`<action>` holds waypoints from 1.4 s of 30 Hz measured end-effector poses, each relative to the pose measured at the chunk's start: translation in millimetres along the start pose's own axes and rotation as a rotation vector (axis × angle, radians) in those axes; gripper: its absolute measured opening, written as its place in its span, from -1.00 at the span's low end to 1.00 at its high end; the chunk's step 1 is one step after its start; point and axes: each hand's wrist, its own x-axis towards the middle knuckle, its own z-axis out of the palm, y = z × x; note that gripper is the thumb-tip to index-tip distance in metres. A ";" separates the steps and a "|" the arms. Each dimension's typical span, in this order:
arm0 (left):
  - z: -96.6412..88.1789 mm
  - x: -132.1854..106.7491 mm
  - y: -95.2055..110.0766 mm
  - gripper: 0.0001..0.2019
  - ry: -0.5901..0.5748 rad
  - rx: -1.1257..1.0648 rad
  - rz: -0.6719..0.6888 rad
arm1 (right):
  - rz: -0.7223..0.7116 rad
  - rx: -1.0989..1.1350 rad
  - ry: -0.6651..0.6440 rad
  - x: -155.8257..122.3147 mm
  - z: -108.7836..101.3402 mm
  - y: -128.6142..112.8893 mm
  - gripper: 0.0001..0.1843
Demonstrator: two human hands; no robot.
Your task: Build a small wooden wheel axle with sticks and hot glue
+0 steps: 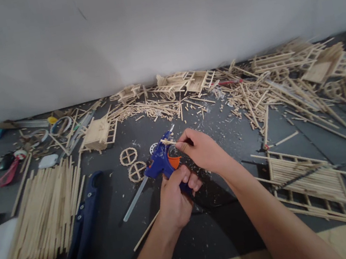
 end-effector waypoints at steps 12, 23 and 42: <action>1.3 -0.5 -0.2 -0.82 -0.037 0.016 0.009 | 0.006 0.031 0.059 1.0 -3.9 1.3 -0.82; 2.0 0.0 -0.4 -0.79 -0.042 0.033 -0.001 | 0.026 0.083 0.094 4.0 -1.2 7.5 -0.82; 1.6 -1.8 -2.9 -0.75 -0.058 0.064 -0.019 | 0.137 -0.025 0.291 10.3 -6.4 23.3 -0.77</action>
